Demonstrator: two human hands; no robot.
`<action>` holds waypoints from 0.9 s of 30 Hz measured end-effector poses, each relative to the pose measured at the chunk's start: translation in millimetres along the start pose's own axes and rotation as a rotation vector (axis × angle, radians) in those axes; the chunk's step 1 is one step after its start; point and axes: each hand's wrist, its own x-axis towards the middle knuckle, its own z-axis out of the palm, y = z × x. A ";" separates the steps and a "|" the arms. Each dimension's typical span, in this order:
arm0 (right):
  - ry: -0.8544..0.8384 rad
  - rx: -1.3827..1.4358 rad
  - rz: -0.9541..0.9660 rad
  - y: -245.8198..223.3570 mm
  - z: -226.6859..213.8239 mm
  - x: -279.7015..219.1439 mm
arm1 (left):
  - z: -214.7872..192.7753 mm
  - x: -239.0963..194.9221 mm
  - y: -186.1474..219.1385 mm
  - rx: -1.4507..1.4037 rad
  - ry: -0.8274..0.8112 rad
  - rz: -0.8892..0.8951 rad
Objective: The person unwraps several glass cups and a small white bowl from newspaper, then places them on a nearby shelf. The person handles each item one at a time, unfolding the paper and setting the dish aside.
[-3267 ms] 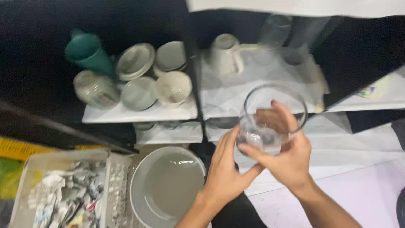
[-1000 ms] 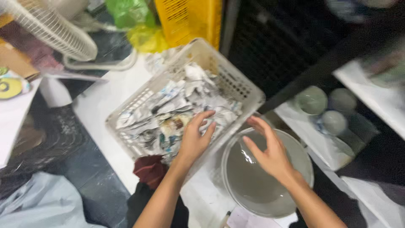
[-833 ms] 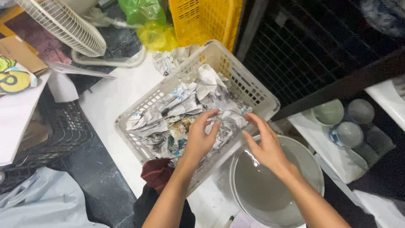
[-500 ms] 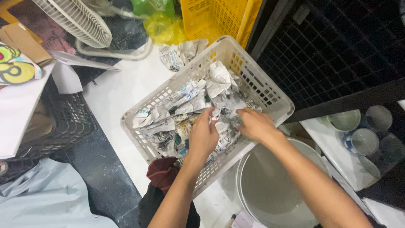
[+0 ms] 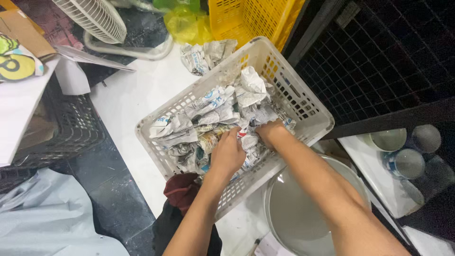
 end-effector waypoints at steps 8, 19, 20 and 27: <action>-0.036 0.021 0.037 0.0 -17.7 -7.5 | 6.5 7.1 -9.5 0.038 0.030 0.064; -0.152 -0.115 0.064 -9.0 -18.4 0.2 | 10.8 9.3 -16.2 0.164 -0.039 0.067; -0.170 -0.118 0.050 -7.2 -20.1 -5.3 | 12.2 7.0 -16.8 0.145 -0.037 0.067; -0.097 0.382 -0.014 -2.5 -54.5 -36.2 | 9.3 7.9 -20.4 0.139 0.032 0.097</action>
